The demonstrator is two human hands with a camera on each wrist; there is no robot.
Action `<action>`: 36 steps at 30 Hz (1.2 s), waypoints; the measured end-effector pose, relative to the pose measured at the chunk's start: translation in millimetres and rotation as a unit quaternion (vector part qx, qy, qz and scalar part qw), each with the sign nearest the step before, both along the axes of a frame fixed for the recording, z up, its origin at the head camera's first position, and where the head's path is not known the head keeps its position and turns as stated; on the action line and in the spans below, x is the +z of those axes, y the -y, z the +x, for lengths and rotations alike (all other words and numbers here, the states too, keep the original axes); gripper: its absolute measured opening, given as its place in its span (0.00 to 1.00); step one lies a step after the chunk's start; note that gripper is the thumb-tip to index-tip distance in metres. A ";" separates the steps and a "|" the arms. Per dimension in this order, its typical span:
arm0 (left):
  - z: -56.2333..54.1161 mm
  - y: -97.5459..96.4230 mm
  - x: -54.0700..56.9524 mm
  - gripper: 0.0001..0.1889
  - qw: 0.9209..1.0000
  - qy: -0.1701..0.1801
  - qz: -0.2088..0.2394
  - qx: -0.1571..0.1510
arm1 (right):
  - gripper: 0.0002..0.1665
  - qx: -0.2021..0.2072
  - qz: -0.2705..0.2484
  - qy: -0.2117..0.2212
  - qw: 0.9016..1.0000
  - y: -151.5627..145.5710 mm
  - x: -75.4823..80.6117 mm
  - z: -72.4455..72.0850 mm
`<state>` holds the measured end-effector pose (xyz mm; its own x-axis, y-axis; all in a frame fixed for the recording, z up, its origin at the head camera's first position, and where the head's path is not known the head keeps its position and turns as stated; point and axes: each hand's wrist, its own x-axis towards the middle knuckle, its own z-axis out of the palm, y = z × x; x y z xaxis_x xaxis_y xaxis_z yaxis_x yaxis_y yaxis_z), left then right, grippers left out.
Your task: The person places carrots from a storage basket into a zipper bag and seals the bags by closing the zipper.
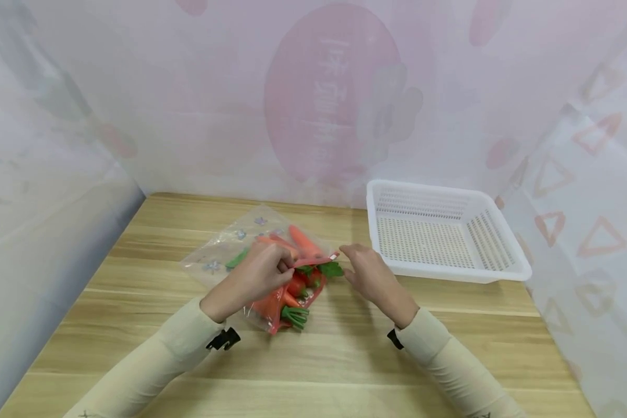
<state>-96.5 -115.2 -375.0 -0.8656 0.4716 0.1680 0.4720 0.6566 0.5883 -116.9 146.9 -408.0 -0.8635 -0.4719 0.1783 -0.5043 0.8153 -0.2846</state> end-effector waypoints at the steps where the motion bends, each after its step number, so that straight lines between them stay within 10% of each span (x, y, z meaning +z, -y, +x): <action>1: 0.4 1.0 -0.2 0.07 1.000 -0.002 -0.001 0.000 | 0.28 0.008 0.000 -0.011 1.000 -1.2 -2.0 -1.7; 13: 7.2 11.9 0.6 0.06 1.000 -0.004 -0.008 0.008 | 0.10 0.132 0.009 -0.136 0.982 -4.7 -18.5 -19.5; 36: 13.8 19.5 -6.8 0.03 1.000 0.004 0.002 -0.006 | 0.03 0.152 0.035 -0.216 0.964 -2.8 -24.2 -24.5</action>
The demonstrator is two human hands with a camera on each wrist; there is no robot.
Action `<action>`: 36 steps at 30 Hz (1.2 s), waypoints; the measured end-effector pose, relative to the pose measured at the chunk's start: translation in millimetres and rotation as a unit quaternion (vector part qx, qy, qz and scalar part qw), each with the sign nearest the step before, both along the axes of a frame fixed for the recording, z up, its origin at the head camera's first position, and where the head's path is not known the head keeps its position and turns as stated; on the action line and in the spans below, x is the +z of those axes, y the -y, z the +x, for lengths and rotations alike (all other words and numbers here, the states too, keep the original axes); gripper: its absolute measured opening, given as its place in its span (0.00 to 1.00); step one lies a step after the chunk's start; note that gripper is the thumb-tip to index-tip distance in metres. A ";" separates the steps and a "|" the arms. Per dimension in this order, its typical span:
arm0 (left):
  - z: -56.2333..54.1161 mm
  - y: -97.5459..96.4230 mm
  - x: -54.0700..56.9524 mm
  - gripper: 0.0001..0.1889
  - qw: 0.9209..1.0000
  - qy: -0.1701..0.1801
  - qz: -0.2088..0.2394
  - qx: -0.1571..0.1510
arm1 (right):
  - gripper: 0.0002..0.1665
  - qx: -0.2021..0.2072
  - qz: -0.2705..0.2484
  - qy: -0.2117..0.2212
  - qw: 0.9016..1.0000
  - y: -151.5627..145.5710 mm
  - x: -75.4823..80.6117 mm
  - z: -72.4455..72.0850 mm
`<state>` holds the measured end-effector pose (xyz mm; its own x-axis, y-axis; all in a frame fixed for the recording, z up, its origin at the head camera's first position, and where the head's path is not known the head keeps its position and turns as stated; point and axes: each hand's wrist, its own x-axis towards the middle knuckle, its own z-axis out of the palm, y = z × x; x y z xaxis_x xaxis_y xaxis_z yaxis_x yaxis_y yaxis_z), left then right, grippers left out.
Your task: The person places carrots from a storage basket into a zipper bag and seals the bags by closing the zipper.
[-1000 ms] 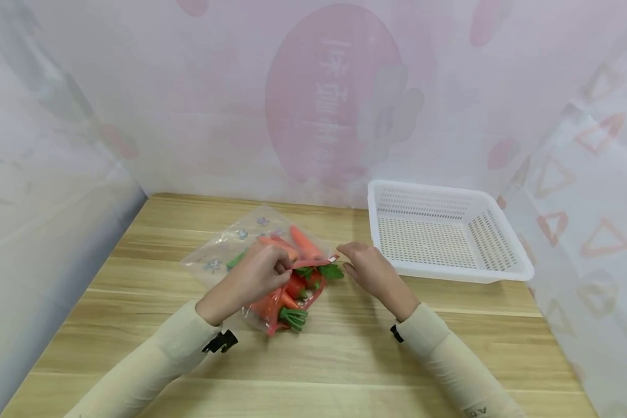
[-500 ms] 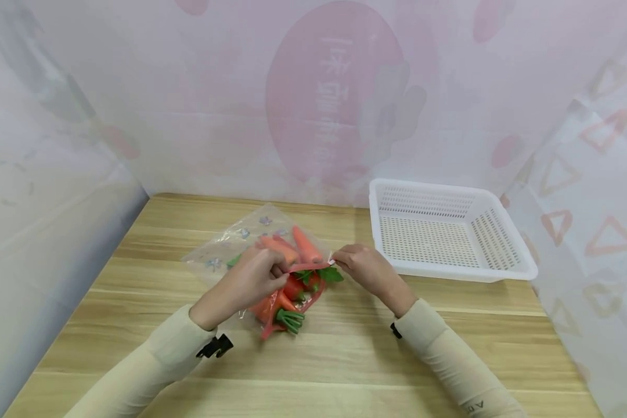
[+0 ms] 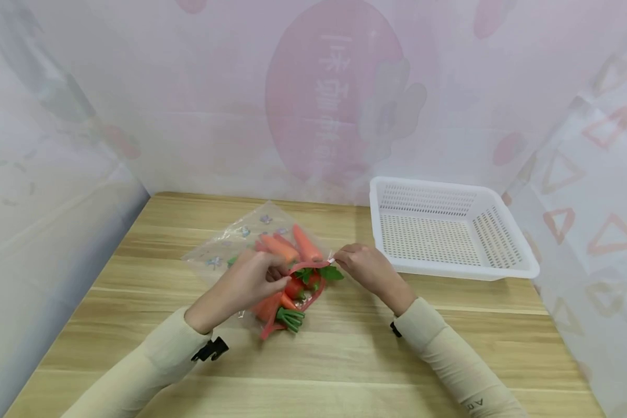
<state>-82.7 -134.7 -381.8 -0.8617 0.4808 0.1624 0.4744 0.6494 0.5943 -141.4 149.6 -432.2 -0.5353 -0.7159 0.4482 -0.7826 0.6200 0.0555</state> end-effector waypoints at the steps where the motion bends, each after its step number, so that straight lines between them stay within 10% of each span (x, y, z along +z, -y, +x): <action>1: 1.1 1.5 -0.6 0.03 1.000 -0.002 0.002 -0.008 | 0.03 -0.002 0.000 0.000 1.000 0.0 0.1 -0.3; 11: 16.3 19.0 -4.8 0.07 0.995 -0.034 -0.010 -0.091 | 0.03 -0.017 0.003 0.012 1.000 -4.3 2.8 0.0; 22: 47.1 31.3 -15.7 0.18 0.972 -0.167 -0.066 -0.150 | 0.03 -0.018 -0.014 0.038 0.999 -4.0 -0.2 0.5; 30: 63.3 33.3 -30.0 0.15 0.914 -0.340 -0.181 -0.124 | 0.03 -0.022 -0.014 0.044 0.999 -1.3 -1.0 0.6; 36: 66.0 34.2 -39.7 0.12 0.890 -0.386 -0.217 -0.112 | 0.03 -0.022 -0.015 0.042 0.999 0.5 -1.7 0.1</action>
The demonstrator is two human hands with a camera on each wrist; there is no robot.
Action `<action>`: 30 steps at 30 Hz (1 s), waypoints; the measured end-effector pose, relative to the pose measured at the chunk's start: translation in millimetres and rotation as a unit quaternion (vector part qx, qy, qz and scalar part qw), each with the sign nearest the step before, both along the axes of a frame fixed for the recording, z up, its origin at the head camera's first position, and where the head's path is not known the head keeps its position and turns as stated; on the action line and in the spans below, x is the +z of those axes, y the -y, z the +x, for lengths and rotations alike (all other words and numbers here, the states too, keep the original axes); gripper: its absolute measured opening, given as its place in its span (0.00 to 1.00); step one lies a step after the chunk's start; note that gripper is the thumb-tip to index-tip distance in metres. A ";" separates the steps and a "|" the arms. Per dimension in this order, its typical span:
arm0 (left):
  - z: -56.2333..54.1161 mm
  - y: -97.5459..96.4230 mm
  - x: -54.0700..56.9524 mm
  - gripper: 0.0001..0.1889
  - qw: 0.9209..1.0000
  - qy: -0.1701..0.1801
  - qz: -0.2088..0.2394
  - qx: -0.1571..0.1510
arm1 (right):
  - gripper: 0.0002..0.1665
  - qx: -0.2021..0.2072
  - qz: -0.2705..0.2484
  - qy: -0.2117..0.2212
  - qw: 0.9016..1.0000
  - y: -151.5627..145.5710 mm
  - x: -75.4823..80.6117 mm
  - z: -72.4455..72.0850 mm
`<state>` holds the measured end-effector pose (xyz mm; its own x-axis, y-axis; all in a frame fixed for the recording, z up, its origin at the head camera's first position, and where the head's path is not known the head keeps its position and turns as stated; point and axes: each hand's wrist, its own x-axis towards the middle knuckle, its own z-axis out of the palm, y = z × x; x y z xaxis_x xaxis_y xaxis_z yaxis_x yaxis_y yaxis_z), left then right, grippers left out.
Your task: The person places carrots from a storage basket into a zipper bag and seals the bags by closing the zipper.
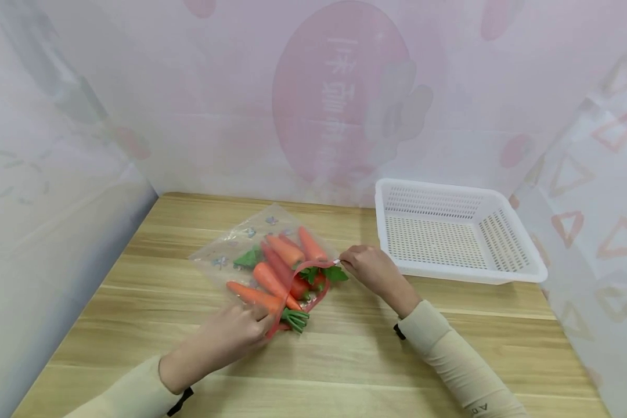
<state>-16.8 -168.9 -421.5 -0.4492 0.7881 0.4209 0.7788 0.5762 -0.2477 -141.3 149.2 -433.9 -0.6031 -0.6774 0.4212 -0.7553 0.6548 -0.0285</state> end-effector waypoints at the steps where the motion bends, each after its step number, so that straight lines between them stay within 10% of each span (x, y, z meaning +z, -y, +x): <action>1: 0.4 0.4 -1.0 0.12 1.000 -0.002 -0.002 0.000 | 0.03 -0.001 0.001 -0.002 1.000 0.2 0.2 0.2; 30: 1.1 1.8 -8.0 0.06 0.999 -0.027 -0.035 0.006 | 0.03 -0.005 -0.007 0.002 1.000 2.4 -2.9 1.4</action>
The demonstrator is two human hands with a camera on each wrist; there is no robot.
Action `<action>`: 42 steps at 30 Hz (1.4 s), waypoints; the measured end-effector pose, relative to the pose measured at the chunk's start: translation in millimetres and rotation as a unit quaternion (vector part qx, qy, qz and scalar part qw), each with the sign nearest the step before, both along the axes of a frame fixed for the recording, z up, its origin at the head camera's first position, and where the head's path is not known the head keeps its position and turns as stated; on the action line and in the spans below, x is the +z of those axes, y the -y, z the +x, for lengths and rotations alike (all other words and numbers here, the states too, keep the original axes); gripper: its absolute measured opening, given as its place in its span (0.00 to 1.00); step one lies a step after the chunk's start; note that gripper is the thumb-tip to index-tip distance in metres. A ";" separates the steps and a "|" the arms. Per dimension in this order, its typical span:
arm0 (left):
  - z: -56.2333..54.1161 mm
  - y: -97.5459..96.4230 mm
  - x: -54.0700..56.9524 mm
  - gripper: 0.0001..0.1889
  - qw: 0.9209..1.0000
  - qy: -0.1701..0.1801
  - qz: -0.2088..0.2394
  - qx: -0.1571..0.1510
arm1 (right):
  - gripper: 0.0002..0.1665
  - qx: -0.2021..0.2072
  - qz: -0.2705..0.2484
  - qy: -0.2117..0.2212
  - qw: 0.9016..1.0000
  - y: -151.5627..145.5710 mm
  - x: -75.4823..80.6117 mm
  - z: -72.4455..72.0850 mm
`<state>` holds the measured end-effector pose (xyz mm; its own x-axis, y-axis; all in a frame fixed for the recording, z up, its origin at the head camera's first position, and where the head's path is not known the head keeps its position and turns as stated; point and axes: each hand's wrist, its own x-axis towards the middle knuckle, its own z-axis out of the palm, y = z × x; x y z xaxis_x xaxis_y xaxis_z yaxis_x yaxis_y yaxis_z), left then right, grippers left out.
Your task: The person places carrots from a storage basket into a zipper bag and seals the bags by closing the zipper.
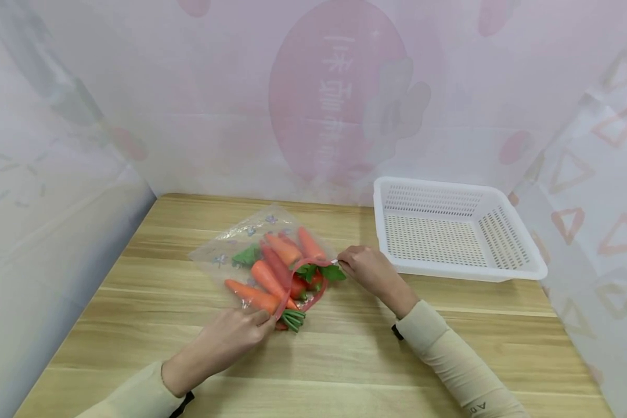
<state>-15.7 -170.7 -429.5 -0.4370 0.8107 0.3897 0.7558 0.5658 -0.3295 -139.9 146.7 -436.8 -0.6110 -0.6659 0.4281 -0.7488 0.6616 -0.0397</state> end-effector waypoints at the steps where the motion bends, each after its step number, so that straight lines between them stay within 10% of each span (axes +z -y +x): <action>1: 0.1 0.1 -0.4 0.06 1.000 -0.001 -0.003 0.001 | 0.03 -0.001 -0.001 -0.001 1.000 -0.1 -0.3 -0.1; 10: -2.1 3.6 1.8 0.11 1.000 0.000 -0.002 -0.008 | 0.03 -0.003 0.011 0.010 1.000 0.1 7.1 1.5; 24: -7.6 27.1 33.5 0.18 0.991 0.001 0.134 -0.026 | 0.03 0.001 -0.001 0.010 1.000 -5.8 35.5 6.7; 42: -31.6 38.0 87.2 0.22 0.942 0.000 0.334 -0.039 | 0.03 0.034 -0.055 -0.048 0.997 -22.2 97.2 13.1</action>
